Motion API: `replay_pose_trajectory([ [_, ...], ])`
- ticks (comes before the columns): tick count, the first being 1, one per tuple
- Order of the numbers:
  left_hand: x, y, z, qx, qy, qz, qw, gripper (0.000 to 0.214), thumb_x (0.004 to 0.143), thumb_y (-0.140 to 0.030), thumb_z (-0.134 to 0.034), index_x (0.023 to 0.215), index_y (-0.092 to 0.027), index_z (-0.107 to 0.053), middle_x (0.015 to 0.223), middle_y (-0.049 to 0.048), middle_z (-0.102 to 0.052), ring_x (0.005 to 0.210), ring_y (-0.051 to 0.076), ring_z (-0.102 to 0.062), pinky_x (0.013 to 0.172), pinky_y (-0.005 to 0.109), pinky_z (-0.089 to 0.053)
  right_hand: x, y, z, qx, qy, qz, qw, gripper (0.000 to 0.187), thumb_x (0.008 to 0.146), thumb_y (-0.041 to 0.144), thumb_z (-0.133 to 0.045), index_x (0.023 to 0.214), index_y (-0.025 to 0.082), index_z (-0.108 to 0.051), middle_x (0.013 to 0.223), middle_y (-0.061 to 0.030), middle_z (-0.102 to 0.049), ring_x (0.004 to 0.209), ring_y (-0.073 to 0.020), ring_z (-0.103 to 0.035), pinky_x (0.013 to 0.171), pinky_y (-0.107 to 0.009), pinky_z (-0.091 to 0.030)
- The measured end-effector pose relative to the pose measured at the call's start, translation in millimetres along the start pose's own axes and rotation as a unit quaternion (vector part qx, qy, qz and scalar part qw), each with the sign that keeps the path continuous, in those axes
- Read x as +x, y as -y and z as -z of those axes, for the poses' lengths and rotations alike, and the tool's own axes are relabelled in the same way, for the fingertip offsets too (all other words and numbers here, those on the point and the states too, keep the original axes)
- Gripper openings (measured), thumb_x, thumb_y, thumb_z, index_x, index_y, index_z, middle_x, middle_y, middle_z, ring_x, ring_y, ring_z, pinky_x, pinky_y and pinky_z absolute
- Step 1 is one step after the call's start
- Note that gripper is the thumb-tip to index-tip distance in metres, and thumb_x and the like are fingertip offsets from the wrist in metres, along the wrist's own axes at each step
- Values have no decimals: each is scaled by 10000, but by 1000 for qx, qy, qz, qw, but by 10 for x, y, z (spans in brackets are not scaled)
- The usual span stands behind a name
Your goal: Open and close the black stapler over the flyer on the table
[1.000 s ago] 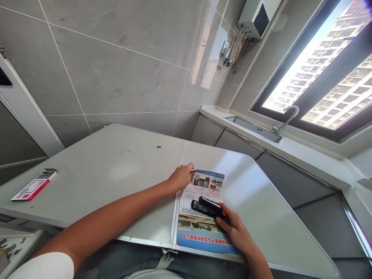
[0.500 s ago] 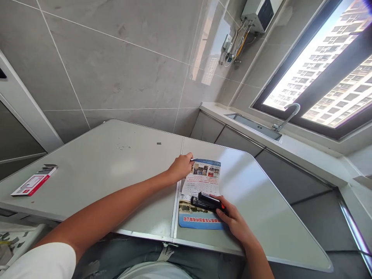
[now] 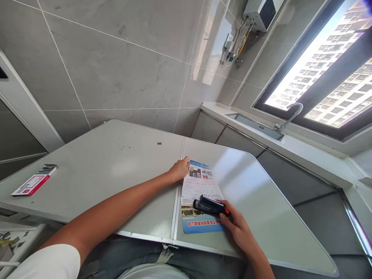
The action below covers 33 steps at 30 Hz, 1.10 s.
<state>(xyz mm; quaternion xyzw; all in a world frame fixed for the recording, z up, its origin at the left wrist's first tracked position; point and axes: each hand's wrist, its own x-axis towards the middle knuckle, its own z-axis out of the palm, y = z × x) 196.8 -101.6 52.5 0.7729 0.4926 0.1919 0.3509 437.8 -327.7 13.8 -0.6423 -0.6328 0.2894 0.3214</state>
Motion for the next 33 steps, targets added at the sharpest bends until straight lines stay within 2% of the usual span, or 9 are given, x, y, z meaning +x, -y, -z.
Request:
replay_pose_trajectory([
  [5,-33,78,17,0,-9,-1,1000,166,1069,-270,-399,1013,-218,-546,866,55,-707,689,190,-630,651,276,-402,-93,255,-169,-81,-75,83,990,546,1022,443,-551,1545,325,-448,1582,-93,-477,1438,-314,-482,1161,-521,-460],
  [7,-56,86,42,-4,-11,1,1000,175,1072,-276,-395,987,-217,-535,838,47,-696,683,188,-625,649,276,-395,-147,364,-277,-133,-72,128,980,622,992,451,-617,1576,354,-427,1662,-88,-361,1508,-351,-394,1213,-590,-392],
  [11,-130,67,82,-13,-21,0,1000,166,1070,-270,-394,973,-223,-519,798,28,-678,673,182,-615,645,271,-381,-239,524,-497,-255,-50,185,948,567,899,544,-738,1443,449,-609,1737,-17,-198,1541,-468,-291,1218,-763,-233],
  [15,-256,39,96,-19,-32,1,999,164,1064,-261,-390,953,-226,-506,785,24,-661,676,181,-605,629,269,-359,-309,505,-578,-294,-47,215,930,456,826,633,-784,1251,470,-745,1765,44,-54,1540,-514,-254,1171,-812,-228],
  [18,-365,35,106,-35,-24,-5,999,162,1064,-277,-378,959,-234,-494,726,-1,-627,619,175,-576,611,271,-344,-369,467,-562,-295,-42,230,926,513,777,669,-811,1236,447,-755,1767,21,-55,1528,-522,-268,1144,-802,-277],
  [21,-438,74,137,-38,-24,-16,999,156,1056,-283,-378,963,-237,-495,718,-9,-618,609,172,-553,615,271,-340,-416,527,-593,-292,-52,234,926,376,851,543,-795,1209,433,-763,1762,0,-86,1525,-499,-274,1115,-774,-322],
  [28,-432,386,270,-75,-33,-47,996,181,1007,-347,-426,883,-231,-489,755,-8,-620,677,169,-520,644,270,-354,-401,839,-948,-241,-111,235,935,213,956,245,-671,1060,384,-795,1728,-3,-195,1469,-446,-357,1079,-715,-353],
  [31,-420,557,333,-104,-43,-63,992,200,983,-390,-439,868,-231,-480,760,-12,-618,700,171,-527,666,273,-375,-353,888,-1043,-237,-117,223,938,216,951,258,-677,1092,381,-785,1707,-8,-240,1445,-440,-378,1075,-697,-379],
  [33,-417,662,380,-114,-55,-60,990,222,973,-411,-443,849,-229,-465,753,-15,-603,704,168,-523,666,272,-379,-323,905,-1054,-235,-77,226,942,225,939,333,-716,1154,375,-769,1702,-26,-255,1423,-430,-406,1074,-658,-423],
])
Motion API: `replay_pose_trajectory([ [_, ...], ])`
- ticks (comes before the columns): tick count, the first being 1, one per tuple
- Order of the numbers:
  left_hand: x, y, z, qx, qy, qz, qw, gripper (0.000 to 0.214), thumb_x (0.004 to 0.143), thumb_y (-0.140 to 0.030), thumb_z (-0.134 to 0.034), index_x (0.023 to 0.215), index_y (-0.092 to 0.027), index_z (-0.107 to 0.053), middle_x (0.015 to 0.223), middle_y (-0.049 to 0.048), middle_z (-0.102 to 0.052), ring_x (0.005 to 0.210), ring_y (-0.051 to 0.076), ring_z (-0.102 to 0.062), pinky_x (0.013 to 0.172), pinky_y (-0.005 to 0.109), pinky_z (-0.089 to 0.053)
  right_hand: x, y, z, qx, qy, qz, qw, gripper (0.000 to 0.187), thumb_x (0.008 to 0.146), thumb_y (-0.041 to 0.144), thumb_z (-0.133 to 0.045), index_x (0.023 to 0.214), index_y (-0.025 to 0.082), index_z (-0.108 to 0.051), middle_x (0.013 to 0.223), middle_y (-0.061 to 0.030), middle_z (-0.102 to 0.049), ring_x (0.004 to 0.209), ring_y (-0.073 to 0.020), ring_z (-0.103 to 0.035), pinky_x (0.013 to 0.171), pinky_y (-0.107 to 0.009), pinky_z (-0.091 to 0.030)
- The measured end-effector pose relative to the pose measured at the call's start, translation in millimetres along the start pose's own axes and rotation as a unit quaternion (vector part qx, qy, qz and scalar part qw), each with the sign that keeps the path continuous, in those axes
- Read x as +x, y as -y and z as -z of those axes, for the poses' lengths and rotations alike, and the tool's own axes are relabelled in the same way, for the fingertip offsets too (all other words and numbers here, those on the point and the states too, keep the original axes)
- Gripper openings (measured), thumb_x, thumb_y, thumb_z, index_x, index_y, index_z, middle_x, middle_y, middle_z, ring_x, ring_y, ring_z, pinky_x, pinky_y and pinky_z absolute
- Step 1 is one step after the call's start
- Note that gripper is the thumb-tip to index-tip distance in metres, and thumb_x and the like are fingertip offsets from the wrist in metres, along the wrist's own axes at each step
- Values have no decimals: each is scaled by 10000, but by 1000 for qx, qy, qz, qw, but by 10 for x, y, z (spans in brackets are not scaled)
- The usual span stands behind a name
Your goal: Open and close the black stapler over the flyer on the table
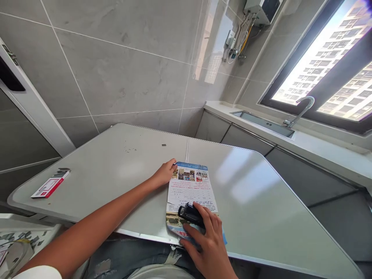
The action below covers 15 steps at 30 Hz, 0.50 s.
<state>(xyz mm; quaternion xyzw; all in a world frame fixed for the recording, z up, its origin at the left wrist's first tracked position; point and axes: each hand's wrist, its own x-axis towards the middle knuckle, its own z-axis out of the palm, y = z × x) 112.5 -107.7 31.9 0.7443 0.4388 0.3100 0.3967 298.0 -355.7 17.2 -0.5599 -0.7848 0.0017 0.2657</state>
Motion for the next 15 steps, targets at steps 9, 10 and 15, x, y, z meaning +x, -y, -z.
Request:
replay_pose_trajectory([
  [9,-56,441,557,69,1,5,998,294,963,-475,-441,831,-217,-489,746,-24,-569,726,163,-518,662,257,-393,489,149,15,117,193,31,974,445,973,115,-520,1326,326,-689,1563,-76,-434,1375,-298,-480,1126,-453,-479],
  [10,-61,497,661,92,-4,11,996,295,966,-473,-431,838,-216,-500,750,-22,-575,731,166,-530,669,259,-405,590,185,-28,127,197,43,971,488,930,67,-529,1315,315,-695,1545,-80,-445,1353,-295,-488,1117,-444,-481],
  [15,-61,737,1155,195,-51,29,979,216,954,-386,-477,886,-208,-580,856,24,-643,834,204,-583,792,310,-463,1095,403,-307,156,204,100,961,478,853,5,-556,1217,258,-736,1374,-105,-523,1193,-270,-540,1025,-398,-507],
])
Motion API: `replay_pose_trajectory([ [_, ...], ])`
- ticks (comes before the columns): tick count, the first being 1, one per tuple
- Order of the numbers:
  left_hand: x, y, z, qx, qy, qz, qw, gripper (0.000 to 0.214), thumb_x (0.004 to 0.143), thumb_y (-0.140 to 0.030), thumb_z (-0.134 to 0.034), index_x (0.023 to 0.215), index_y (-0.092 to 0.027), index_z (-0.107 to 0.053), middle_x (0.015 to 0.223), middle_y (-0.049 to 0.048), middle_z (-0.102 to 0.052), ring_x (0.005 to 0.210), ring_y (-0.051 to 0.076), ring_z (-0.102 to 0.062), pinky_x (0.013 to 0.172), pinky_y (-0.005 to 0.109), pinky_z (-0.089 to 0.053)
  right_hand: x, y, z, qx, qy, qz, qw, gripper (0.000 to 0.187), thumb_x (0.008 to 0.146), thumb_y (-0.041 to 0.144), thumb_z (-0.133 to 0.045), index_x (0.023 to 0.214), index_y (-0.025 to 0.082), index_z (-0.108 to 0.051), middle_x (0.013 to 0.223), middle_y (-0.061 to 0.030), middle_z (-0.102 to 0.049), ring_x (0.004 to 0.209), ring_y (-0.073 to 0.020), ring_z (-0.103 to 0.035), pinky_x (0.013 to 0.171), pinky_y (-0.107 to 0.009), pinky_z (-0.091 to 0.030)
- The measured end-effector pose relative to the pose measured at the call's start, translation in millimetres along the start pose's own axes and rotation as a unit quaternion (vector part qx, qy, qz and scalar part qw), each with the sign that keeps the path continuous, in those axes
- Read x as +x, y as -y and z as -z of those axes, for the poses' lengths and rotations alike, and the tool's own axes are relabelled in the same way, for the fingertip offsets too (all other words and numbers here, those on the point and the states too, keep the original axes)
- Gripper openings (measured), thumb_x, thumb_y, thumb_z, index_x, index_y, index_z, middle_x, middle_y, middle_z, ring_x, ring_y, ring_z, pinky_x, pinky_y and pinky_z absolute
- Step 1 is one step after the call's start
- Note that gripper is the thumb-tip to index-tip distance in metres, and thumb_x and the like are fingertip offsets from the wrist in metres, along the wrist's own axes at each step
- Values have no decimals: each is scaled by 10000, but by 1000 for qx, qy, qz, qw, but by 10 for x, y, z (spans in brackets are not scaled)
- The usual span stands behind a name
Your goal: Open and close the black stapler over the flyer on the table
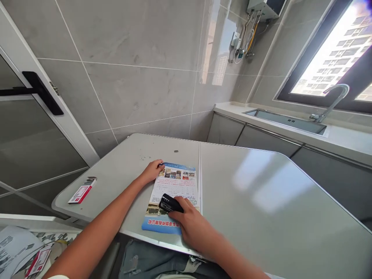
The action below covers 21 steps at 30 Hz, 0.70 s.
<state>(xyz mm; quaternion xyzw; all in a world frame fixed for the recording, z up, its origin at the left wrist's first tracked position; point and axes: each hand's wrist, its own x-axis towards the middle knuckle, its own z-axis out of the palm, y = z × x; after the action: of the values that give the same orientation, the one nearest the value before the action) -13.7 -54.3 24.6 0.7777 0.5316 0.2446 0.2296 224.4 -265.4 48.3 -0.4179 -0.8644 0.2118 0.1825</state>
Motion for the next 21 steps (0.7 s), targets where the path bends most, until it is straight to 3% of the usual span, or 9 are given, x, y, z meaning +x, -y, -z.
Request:
replay_pose_trajectory([
  [3,28,168,83,53,-40,6,998,130,927,-292,-519,894,-201,-605,985,77,-649,977,247,-582,917,363,-457,248,59,-54,-6,13,7,1000,441,861,9,-557,1179,248,-747,1329,-109,-524,1158,-270,-544,982,-397,-509],
  [8,75,302,0,107,-67,0,992,111,935,-266,-558,998,-206,-626,1069,93,-627,1090,286,-566,998,401,-441,356,108,-130,5,3,10,1000,419,899,51,-564,1205,280,-734,1328,-98,-517,1168,-271,-540,968,-394,-504],
  [16,82,294,-49,154,-71,6,985,141,992,-275,-524,1090,-209,-601,1109,95,-620,1075,275,-578,981,385,-445,365,26,-161,27,-13,18,999,459,880,17,-576,1217,289,-730,1352,-81,-516,1166,-247,-521,999,-389,-481],
  [21,39,217,-14,165,-77,4,983,151,985,-281,-518,1099,-210,-587,1104,102,-615,1051,275,-589,969,388,-457,355,114,-104,22,-10,21,1000,450,929,70,-591,1288,322,-695,1528,-67,-461,1287,-262,-529,1084,-416,-472],
])
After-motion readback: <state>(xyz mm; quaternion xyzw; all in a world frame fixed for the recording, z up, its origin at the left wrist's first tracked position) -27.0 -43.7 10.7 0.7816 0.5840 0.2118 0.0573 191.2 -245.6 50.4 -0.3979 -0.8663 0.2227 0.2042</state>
